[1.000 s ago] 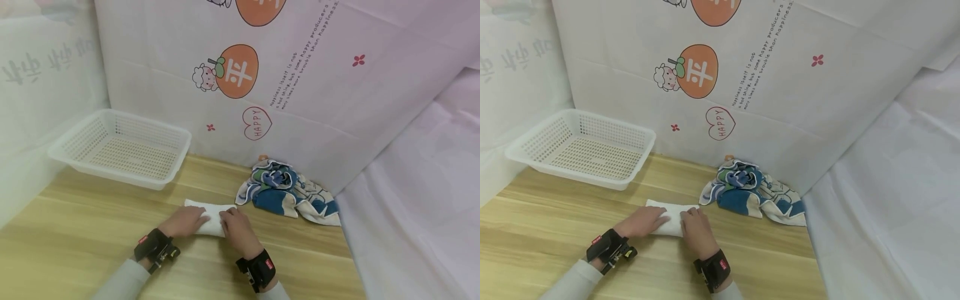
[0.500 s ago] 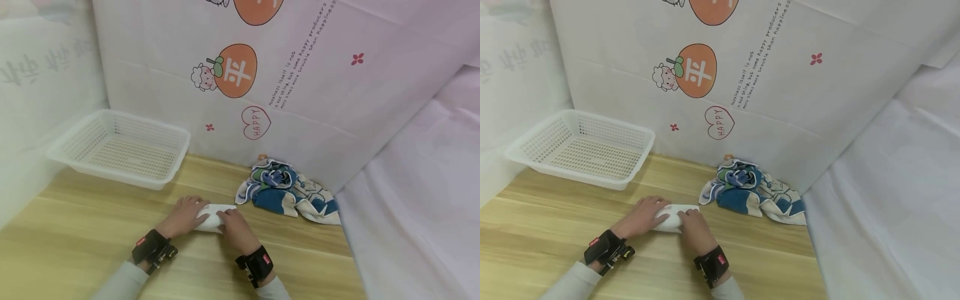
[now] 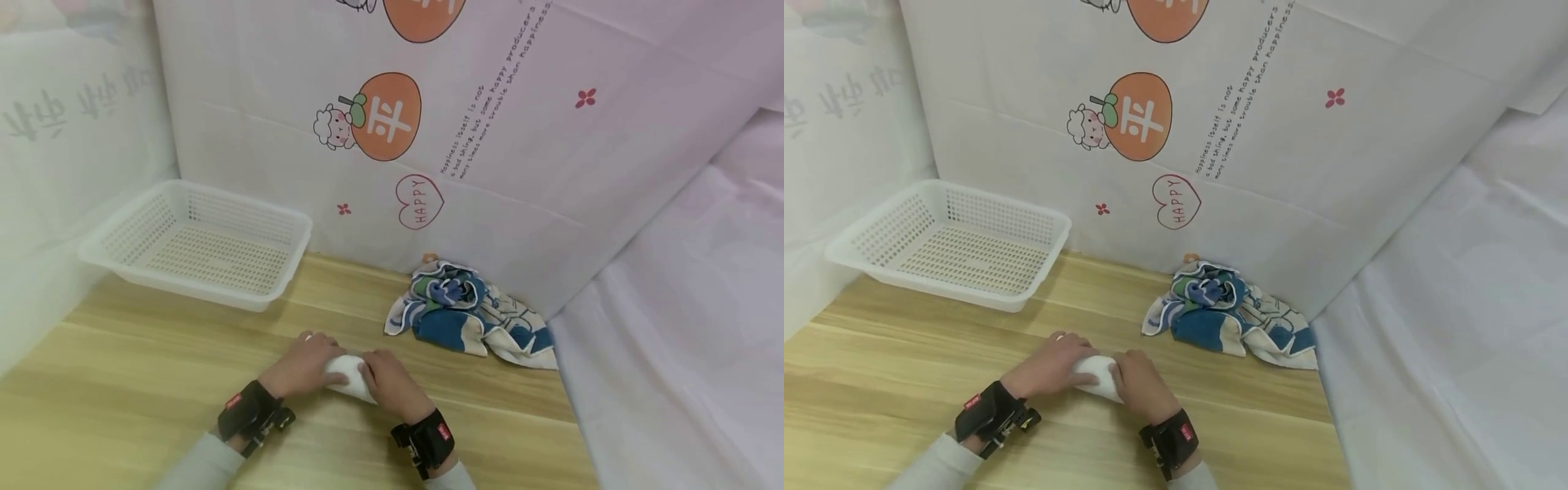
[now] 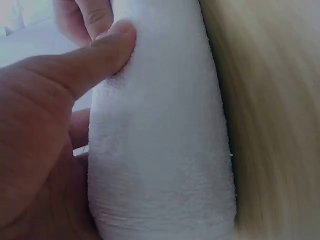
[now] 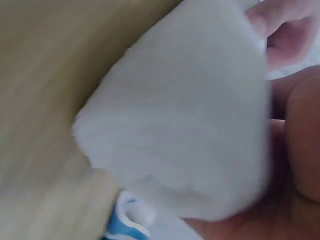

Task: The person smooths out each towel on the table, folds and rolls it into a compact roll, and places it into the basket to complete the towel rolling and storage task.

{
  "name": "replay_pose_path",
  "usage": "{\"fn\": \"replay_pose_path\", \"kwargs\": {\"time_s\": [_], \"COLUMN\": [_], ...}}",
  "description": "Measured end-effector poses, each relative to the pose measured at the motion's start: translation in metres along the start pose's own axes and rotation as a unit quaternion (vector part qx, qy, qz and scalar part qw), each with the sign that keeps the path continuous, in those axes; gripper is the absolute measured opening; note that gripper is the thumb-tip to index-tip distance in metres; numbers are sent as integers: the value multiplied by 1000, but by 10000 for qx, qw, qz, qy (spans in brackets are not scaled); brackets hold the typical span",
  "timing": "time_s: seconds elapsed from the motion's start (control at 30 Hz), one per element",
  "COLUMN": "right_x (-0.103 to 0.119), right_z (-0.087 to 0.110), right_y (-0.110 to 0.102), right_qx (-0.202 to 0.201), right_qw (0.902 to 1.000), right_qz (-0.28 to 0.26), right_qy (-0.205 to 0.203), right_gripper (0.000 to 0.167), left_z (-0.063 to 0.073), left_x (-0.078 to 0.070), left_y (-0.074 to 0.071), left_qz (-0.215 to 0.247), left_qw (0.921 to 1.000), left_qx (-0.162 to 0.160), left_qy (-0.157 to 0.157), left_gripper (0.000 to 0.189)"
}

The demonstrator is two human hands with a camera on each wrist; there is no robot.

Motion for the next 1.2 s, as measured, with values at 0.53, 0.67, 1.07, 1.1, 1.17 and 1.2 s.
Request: {"fn": "replay_pose_path", "kwargs": {"time_s": [0.53, 0.67, 1.07, 1.1, 1.17, 1.2], "right_x": [0, -5, -1, 1, 6, 9], "right_z": [-26, -38, -55, -58, -63, -66], "right_y": [12, 10, -12, -16, -27, -32], "right_qx": [-866, -766, -902, -1006, -1136, -1149], "right_qw": [9909, 9911, 9893, 9877, 9864, 9867], "right_qz": [610, 576, 248, 253, 246, 228], "right_qy": [-833, -923, -1115, -1167, -1161, -1131], "right_gripper": [69, 65, 50, 51, 54, 56], "left_z": [-8, -3, -10, -11, -13, -14], "left_x": [-4, -8, 3, 4, 6, 7], "left_y": [-4, 0, -12, -17, -30, -37], "left_qz": [-72, -135, 271, 286, 333, 351], "left_qw": [9996, 9988, 9975, 9971, 9962, 9958], "left_qx": [-283, -467, -594, -643, -698, -711], "left_qy": [-37, -26, -256, -288, -394, -466], "left_gripper": [44, 49, 25, 25, 26, 28]}}
Point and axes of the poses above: each hand's wrist, its own z-axis away from the middle knuckle, its own y-axis out of the palm, x = y × z, the point moved 3 cm from there along -z, towards the middle knuckle, and after that the axes turned 8 degrees about y, right-handed, at the moved point
